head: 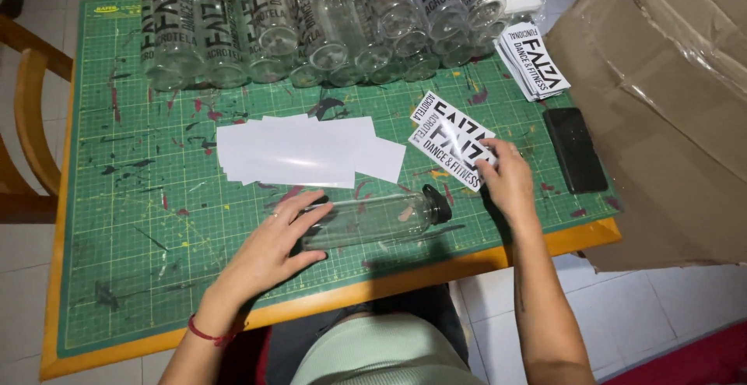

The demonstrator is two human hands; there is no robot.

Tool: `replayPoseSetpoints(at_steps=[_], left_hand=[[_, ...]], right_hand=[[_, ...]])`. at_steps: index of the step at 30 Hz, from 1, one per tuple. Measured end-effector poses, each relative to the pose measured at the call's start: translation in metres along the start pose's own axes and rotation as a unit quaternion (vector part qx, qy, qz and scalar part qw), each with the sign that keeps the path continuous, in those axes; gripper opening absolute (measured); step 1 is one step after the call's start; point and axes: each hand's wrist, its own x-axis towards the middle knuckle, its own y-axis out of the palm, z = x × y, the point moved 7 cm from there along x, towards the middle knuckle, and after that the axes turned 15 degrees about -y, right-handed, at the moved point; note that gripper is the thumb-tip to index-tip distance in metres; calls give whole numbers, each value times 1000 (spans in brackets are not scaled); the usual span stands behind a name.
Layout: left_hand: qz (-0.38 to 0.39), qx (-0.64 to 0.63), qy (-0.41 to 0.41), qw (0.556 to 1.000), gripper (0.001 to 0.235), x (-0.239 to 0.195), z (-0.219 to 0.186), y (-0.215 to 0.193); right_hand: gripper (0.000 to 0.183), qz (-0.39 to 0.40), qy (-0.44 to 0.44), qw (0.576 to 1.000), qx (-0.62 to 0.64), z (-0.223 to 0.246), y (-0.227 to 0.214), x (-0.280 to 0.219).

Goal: The person applies printed labels to clear plastic water bottles. They peel the backing from each label, position it on the bottle, and smooth it down with their hands. After labeling, the bottles are placed in a row on the table.

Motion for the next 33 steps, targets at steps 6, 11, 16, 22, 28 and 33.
replayPoseSetpoints(at_steps=[6,11,16,22,28,33], left_hand=[[-80,-20,-16,996,99,0,-4,-8],[-173,-209,-53,961,93,23,-32,-23],[-197,-504,-153,827,32,56,-35,-17],[-219,-573,-139,778,30,83,-19,14],[-171,-613,-148,757,29,76,-44,22],[-158,-579,-90,795,47,63,-43,38]], right_hand=[[27,-143,-51,958,242,82,-46,-11],[25,-145,-81,928,334,150,-44,-23],[27,-139,-141,923,331,204,-28,-25],[16,-370,-407,832,-72,250,-22,-41],[17,-269,-390,875,93,301,-39,-20],[19,-267,-362,888,96,292,-33,-19]])
